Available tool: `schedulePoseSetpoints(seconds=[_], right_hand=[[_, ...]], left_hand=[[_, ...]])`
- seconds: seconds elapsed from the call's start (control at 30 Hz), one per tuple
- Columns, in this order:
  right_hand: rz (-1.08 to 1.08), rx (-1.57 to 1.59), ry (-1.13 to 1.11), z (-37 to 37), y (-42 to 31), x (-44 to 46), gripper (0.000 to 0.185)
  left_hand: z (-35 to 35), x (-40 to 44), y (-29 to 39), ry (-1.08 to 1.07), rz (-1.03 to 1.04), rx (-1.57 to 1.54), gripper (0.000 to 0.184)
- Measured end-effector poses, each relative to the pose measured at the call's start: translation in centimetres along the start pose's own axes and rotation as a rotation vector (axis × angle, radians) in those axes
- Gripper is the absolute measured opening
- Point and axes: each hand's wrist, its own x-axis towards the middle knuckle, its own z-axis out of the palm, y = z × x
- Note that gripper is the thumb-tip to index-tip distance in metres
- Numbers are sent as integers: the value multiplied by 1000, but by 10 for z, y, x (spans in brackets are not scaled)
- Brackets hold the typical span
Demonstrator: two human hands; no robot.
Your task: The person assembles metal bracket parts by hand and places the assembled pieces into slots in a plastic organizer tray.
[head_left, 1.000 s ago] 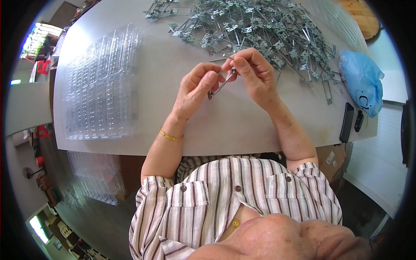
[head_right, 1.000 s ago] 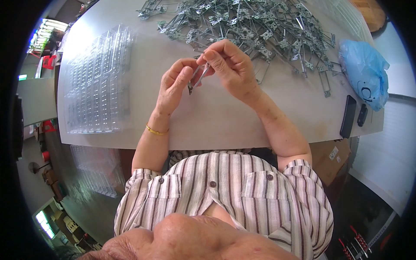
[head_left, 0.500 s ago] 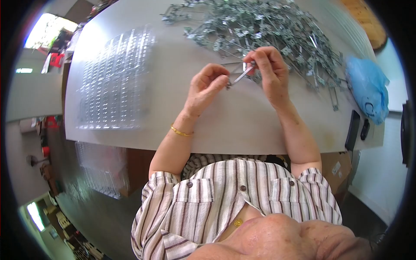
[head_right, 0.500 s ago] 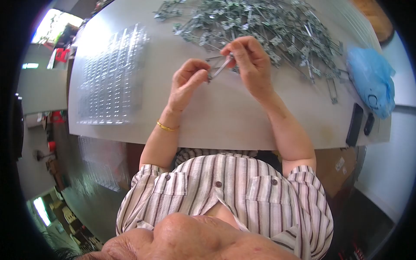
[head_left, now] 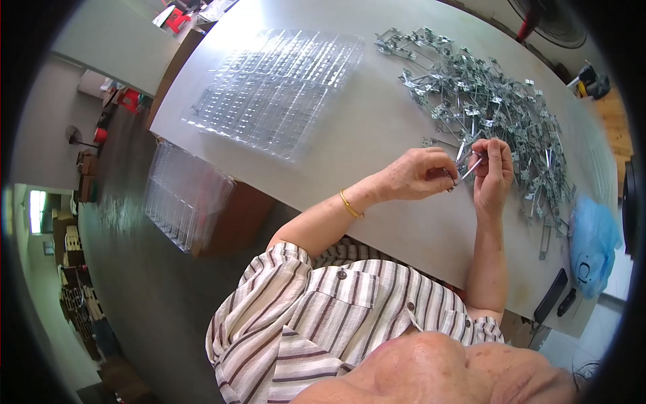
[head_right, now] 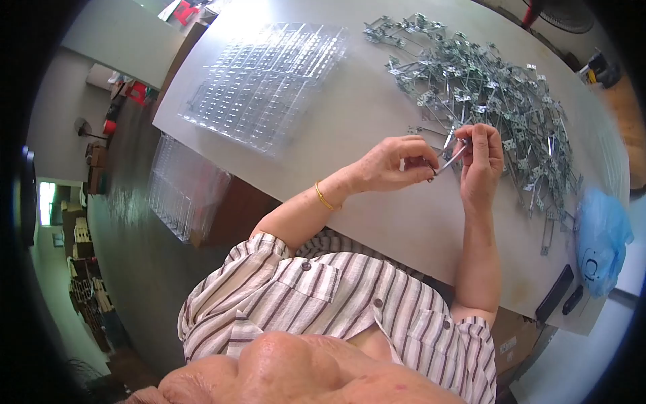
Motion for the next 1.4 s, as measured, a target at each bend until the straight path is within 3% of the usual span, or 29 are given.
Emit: schedulePoseSetpoints(seconds=[0.27,0.37,0.47,0.6,0.8,0.9,1.0,1.1,1.4], right_hand=[[36,-14,-90,7,-1,-3,17],[-44,-38,-124,12,-2,-6,17],[-167,-150,-168,17,-5,-13,17],[-367,-267,-268,30,-9,-26,17],[-503,-297,-376,39,-11,-38,14],[-652,-446,-277,49,-14,-36,13],[-580,-380,-219,50,-9,-36,13],[-377,-342,-280,46,3,-43,10],[-177,-570,-640,63,38,-74,9]], left_hand=[[-3,-14,16,45,168,610,16],[-10,-16,19,74,3,394,18],[-20,-17,16,71,-335,-56,22],[-31,-18,23,76,-482,-423,25],[-40,-23,29,82,-533,-471,19],[-51,-26,35,74,-490,-410,15],[-77,-31,54,176,-473,-342,12],[-119,-39,71,327,-403,-193,12],[-308,-79,48,787,-416,311,12]])
